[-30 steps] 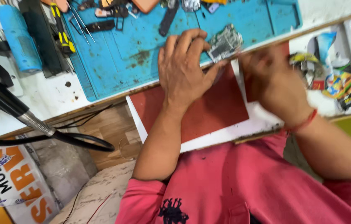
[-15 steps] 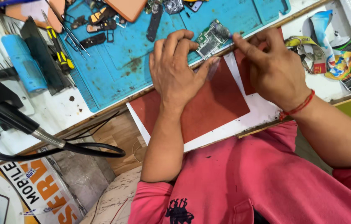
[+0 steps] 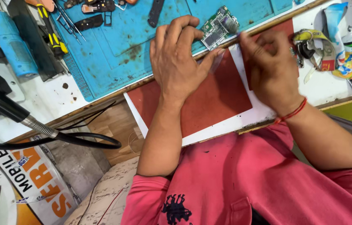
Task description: The person cleans a small circuit board by hand using a small brush, turning the board over and brushing different components.
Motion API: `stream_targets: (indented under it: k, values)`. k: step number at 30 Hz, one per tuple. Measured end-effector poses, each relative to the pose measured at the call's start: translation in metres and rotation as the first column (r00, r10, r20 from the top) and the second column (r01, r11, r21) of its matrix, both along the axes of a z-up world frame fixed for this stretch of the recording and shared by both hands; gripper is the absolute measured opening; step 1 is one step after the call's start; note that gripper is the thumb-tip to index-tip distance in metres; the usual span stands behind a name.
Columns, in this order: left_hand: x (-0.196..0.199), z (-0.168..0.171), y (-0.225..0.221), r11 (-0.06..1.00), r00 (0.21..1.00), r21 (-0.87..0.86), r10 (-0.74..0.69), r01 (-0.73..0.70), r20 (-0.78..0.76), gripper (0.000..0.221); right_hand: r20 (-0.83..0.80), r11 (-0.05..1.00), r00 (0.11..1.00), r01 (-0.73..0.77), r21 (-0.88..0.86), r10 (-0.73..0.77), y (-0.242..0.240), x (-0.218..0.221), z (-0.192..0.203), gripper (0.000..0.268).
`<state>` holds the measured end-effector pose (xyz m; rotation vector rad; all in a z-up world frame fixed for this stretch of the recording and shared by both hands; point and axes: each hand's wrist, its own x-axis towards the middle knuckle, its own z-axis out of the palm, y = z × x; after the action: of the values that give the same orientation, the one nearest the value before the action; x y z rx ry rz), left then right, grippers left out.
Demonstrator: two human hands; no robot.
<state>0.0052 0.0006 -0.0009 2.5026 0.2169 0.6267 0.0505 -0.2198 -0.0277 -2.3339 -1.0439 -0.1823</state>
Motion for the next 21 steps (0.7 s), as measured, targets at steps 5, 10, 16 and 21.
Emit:
stream_targets:
  k: [5,10,16,21]
  values:
    - [0.000,0.001,0.000,1.000,1.000,-0.008,-0.006,0.006,0.004,0.044,-0.101,0.999,0.995,-0.007,0.051,0.012,0.003,0.001,0.006,0.059]
    - [0.000,0.000,-0.001,1.000,1.000,-0.008,0.013,-0.013,0.014,0.044,-0.171,0.992,0.978,-0.112,0.064,0.121,0.010,-0.007,0.004,0.064]
    - [-0.003,-0.003,-0.002,0.999,1.000,-0.012,0.030,-0.030,0.001,0.045,-0.009,0.999,0.999,-0.054,0.007,0.054,0.009,-0.001,0.007,0.048]
    - [-0.003,-0.002,-0.003,0.999,0.999,-0.026,0.028,-0.027,0.022,0.046,-0.038,0.999,0.999,0.029,0.037,-0.027,0.013,-0.001,0.014,0.045]
